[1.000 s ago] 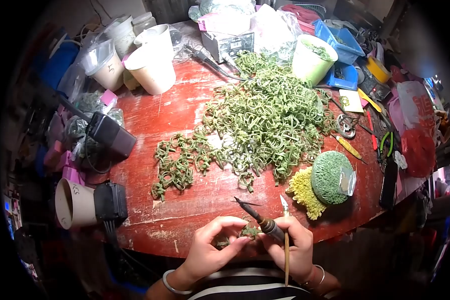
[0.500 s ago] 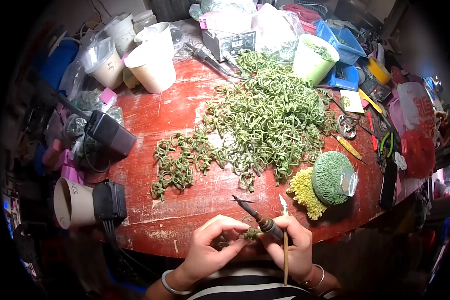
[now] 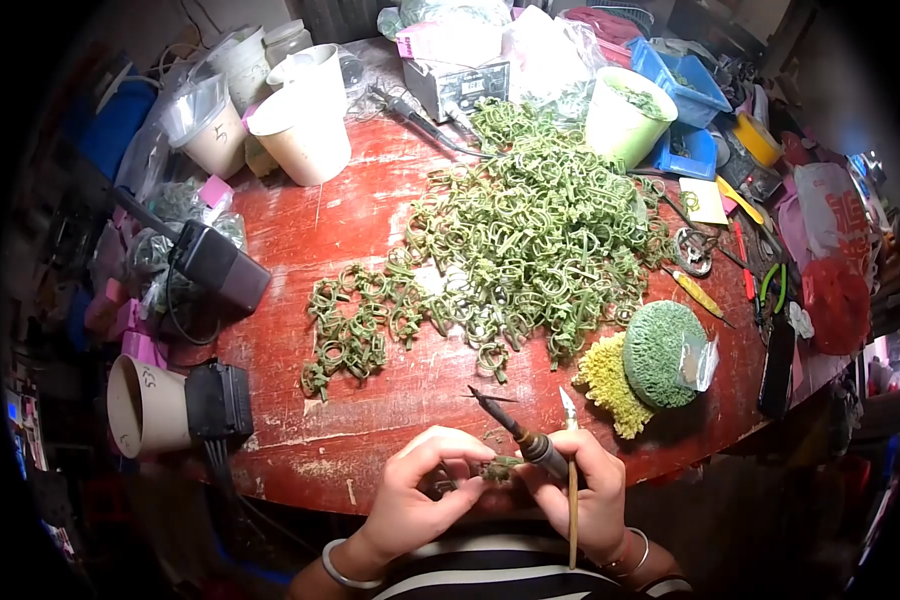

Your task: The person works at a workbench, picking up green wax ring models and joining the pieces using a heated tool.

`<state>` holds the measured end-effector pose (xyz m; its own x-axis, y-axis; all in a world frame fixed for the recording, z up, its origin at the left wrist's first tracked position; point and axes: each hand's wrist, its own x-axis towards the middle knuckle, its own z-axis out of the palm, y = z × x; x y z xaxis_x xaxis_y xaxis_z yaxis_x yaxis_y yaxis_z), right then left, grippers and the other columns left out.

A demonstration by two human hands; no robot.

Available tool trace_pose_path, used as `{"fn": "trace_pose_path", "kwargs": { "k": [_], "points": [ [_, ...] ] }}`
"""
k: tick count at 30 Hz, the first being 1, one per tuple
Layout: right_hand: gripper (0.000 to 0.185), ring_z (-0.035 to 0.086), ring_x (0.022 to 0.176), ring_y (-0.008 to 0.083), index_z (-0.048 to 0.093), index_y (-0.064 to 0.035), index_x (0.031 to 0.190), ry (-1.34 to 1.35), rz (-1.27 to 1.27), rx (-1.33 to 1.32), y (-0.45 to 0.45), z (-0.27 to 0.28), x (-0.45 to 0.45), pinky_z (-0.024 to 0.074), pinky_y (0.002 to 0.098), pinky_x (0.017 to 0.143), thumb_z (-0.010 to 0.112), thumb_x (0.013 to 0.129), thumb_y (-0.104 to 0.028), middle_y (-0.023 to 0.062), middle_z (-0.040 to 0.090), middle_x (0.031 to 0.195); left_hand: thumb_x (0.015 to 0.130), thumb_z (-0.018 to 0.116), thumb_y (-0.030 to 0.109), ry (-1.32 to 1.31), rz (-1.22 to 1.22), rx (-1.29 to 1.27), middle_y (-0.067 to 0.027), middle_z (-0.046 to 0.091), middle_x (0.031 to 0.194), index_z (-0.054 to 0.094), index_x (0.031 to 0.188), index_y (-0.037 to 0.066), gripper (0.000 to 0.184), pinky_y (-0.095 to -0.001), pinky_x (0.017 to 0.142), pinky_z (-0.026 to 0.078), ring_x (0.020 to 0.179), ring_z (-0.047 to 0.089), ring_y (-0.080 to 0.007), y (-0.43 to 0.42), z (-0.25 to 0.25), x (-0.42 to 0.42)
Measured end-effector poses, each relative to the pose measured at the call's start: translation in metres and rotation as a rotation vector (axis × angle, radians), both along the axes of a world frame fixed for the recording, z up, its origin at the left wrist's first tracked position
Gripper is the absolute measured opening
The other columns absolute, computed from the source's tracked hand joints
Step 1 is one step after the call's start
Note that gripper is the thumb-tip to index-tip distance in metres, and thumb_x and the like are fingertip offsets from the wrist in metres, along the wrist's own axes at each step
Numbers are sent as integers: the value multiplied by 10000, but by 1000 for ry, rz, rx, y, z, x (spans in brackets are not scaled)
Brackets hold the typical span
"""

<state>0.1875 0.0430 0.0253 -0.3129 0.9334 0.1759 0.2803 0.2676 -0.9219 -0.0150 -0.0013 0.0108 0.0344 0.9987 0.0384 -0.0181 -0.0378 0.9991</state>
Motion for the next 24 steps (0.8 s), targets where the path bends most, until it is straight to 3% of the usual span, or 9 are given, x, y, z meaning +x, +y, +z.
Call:
{"fn": "trace_pose_path", "kwargs": {
  "k": [3,5,12,14,18,20,21,24],
  "points": [
    [238,615,676,87,657,-31,1002,3,-8,-8,-1,1,1,488,249,624,788,813,33,35,665,794,858,726,-67,6,-1,-19,-70,660,1105,688,1132,23,291,-230,739,496,850,599,-91,-1,0,0],
    [250,668,702,173,652,-19,1015,10,0,-55,-1,4,2,526,292,655,752,800,56,96,690,837,864,722,-62,-26,16,-104,-62,663,1099,677,1137,6,285,-235,749,506,845,601,-88,-3,3,1],
    [227,673,700,165,662,-17,998,38,-19,-63,-2,2,4,527,287,652,762,805,49,91,696,828,867,737,-40,27,8,-131,-50,676,1050,672,1124,-4,267,-233,738,511,807,609,-72,-1,5,1],
    [211,606,679,64,665,-39,999,39,-23,-37,-3,1,4,476,235,616,803,843,-5,18,671,785,868,754,-19,62,-15,-110,-49,678,1044,656,1155,-2,304,-229,731,511,816,616,-65,-1,3,0],
    [224,608,681,63,666,-42,998,67,-25,-17,-3,3,2,476,233,615,815,834,-8,21,675,785,866,782,18,30,-39,-232,-45,678,1051,634,1201,4,367,-227,728,513,834,621,-57,1,15,3],
    [244,677,687,151,666,-21,985,49,-9,-64,-6,4,3,525,276,625,823,800,5,79,700,815,869,808,57,-101,-175,-303,-34,673,1055,615,1237,14,418,-222,732,512,866,621,-47,3,19,7],
    [244,677,687,151,666,-21,985,51,-8,-63,-6,3,3,525,276,625,823,800,5,79,700,815,880,810,73,-79,-231,-200,-25,663,1044,638,1204,21,370,-219,727,511,885,619,-49,6,10,8],
    [257,640,658,119,661,-24,972,171,-13,-47,-7,0,6,504,266,600,855,803,-35,58,676,773,895,801,82,-186,-267,-209,-16,657,1022,659,1141,27,290,-222,745,509,897,617,-57,20,13,4]
  ]
}}
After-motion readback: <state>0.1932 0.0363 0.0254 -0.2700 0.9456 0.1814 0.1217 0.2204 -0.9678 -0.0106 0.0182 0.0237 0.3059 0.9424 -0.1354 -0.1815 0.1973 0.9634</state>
